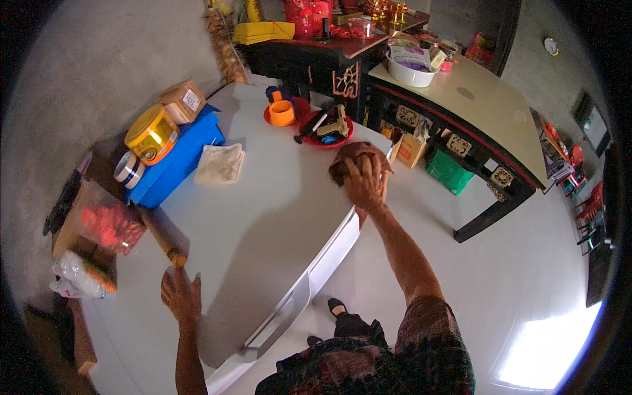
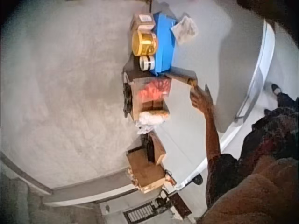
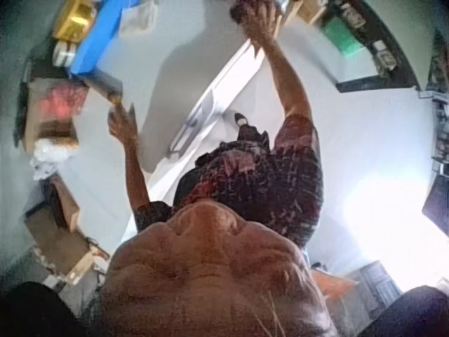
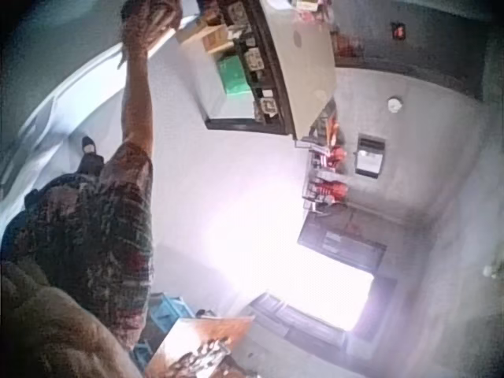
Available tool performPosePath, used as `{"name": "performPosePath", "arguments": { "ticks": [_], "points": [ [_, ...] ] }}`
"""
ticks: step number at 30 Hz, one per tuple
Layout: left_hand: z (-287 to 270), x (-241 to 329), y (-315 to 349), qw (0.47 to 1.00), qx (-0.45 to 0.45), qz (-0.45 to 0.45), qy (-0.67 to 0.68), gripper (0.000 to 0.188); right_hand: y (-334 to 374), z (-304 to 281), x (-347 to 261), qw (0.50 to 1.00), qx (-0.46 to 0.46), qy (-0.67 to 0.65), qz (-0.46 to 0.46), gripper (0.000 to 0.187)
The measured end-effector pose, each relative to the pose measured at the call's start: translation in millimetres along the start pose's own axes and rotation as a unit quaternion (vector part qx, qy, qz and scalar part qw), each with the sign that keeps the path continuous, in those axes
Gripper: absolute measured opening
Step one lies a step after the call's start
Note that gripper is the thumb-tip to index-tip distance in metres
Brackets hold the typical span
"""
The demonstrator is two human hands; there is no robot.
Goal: The person wipes the top of a white chest freezer and an adjacent wooden table using a brown cloth. They move items like a bag and a box to clean underneath them on the freezer, then proceed to wipe the table surface.
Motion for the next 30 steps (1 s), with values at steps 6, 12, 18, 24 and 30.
{"name": "performPosePath", "arguments": {
  "ticks": [6,12,18,24,30],
  "points": [
    [7.6,2.6,0.2,1.0,0.014,-0.003,0.011,0.065,-59.3,-7.7,58.2,0.992,0.1,0.055,0.044,0.047],
    [1.1,-10.4,3.1,0.991,0.05,0.058,0.11,0.066,-46.4,11.3,41.8,0.989,-0.036,0.11,0.09,0.053],
    [-5.8,2.6,0.7,0.986,0.081,0.064,0.132,0.07,11.0,21.3,-1.3,0.967,0.168,0.117,-0.153,0.059],
    [-22.6,-14.1,33.2,0.968,0.039,0.017,0.247,0.068,84.6,10.5,-115.9,0.95,0.085,0.081,-0.288,0.057],
    [-36.5,-60.9,122.4,0.958,0.03,0.023,0.286,0.059,174.4,3.9,-233.6,0.896,-0.026,0.016,-0.443,0.057]
  ]
}}
Point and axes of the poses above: each hand's wrist, its own y-axis away from the middle knuckle, its own z-axis out of the palm, x = y × z, the point moved 4 cm from there along -y, towards the middle knuckle, and after that the axes turned 11 degrees about -x, right-handed, at the moved point
